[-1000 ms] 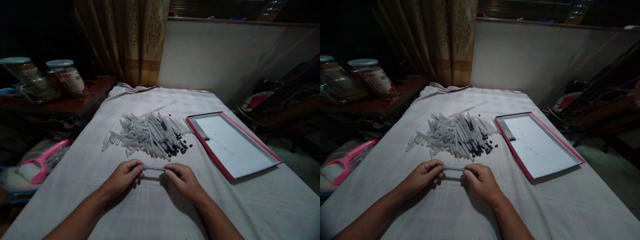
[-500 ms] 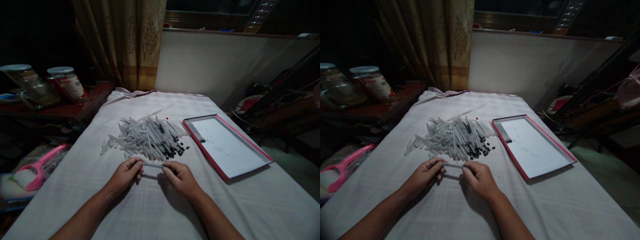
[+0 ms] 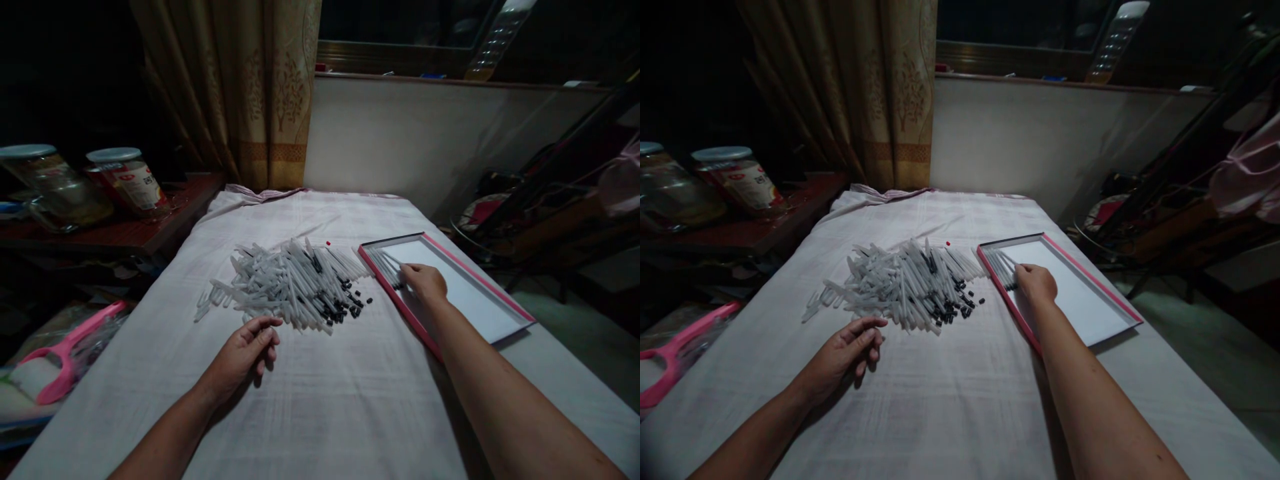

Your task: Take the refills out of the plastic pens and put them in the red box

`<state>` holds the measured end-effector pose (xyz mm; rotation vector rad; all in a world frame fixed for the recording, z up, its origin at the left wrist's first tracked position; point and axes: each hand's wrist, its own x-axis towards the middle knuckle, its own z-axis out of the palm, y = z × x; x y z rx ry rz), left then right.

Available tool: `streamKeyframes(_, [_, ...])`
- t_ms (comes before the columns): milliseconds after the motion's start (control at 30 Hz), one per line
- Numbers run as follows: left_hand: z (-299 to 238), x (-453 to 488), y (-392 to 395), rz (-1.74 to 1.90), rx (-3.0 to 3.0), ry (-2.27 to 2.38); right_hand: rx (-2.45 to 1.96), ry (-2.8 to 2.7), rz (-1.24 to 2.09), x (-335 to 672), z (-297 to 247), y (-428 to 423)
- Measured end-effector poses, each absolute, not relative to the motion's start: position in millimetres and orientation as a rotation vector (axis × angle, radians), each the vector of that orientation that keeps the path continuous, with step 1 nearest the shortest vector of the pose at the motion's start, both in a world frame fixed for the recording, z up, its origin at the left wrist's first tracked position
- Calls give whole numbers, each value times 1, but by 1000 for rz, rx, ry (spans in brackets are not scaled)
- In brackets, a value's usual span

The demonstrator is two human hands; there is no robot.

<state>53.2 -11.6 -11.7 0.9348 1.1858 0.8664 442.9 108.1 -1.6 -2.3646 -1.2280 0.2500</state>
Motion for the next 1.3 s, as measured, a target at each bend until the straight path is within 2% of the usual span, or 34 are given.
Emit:
streamKeyframes(533, [-15, 52, -12, 855, 947, 1162, -2467, -1623, 225, 430, -13, 121])
streamKeyframes(1300, [-17, 53, -11, 850, 981, 1162, -2410, -1664, 195, 440, -13, 122])
